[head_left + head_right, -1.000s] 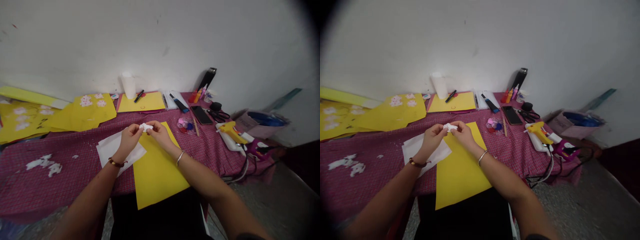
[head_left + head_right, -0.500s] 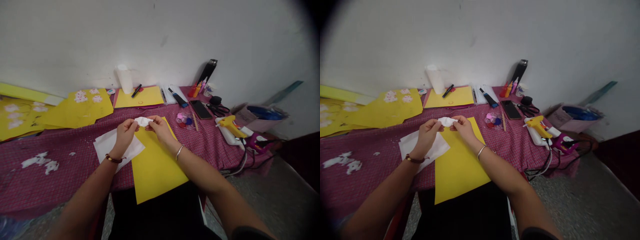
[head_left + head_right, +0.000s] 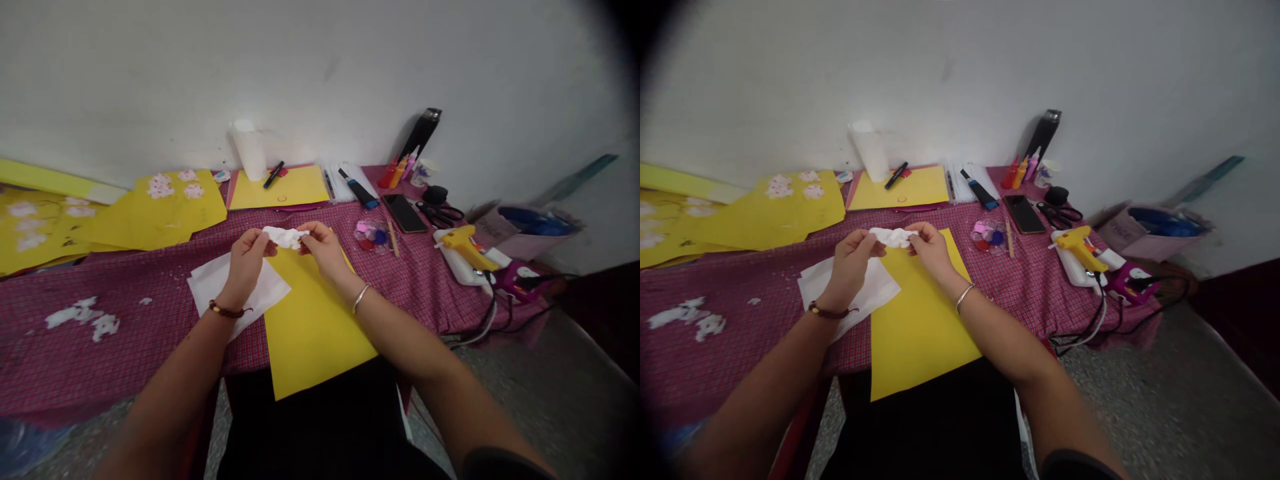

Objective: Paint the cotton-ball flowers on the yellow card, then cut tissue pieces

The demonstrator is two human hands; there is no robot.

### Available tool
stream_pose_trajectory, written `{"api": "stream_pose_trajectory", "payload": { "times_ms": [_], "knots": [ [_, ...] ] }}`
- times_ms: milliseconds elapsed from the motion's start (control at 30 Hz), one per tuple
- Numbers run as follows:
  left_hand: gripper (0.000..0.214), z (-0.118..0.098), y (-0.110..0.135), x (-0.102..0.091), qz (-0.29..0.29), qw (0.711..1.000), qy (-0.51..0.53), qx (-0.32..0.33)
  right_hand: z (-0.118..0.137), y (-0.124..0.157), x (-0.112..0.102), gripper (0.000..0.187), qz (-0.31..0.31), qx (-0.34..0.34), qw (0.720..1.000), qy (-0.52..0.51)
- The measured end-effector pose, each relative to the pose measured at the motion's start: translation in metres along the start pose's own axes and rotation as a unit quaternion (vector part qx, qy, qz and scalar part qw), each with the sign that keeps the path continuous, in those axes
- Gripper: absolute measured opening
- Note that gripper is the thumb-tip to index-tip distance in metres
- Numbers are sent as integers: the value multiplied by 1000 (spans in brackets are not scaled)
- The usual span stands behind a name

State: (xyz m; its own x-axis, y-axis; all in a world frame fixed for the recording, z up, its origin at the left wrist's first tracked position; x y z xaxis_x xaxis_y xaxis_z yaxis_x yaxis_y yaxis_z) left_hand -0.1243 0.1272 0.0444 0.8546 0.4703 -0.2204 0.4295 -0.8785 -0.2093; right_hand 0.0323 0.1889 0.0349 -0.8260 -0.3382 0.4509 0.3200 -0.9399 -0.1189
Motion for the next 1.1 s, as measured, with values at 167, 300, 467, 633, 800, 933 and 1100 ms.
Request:
{"api": "stream_pose_trajectory", "payload": {
  "times_ms": [167, 300, 467, 633, 800, 933, 1100],
  "knots": [
    [27, 4, 0, 10, 70, 985, 141, -68, 4, 2, 4, 9, 22, -22, 999, 22],
    [34, 5, 6, 19, 145, 977, 125, -90, 7, 4, 6, 10, 25, -38, 999, 30],
    [27, 7, 7, 17, 122, 985, 86, -89, 6, 5, 6, 18, 40, -39, 998, 24],
    [19, 6, 3, 13, 75, 993, 67, -66, 7, 7, 13, 46, 99, -20, 995, -4],
    [13, 3, 5, 12, 78, 997, 17, -13, 1, 9, 21, 64, 139, 8, 990, -5],
    [14, 3, 4, 10, 75, 997, 31, -13, -4, 5, 13, 52, 81, 9, 997, 1],
    [21, -1, -1, 6, 27, 985, 164, -41, -8, 2, 11, 42, 58, 48, 996, -38]
  ]
}}
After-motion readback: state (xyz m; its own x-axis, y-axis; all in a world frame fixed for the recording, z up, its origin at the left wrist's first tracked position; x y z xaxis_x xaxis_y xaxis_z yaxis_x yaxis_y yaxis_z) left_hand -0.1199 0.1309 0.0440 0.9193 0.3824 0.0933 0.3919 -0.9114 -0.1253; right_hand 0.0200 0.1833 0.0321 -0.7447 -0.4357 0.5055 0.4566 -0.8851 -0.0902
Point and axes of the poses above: each hand's wrist, its own y-axis away from the middle knuckle, its own x-axis out of the palm, z = x × y, the point moved 5 cm from there along -y, towards the middle knuckle, and after that the axes turned 14 degrees about -y, right-handed, at the moved point
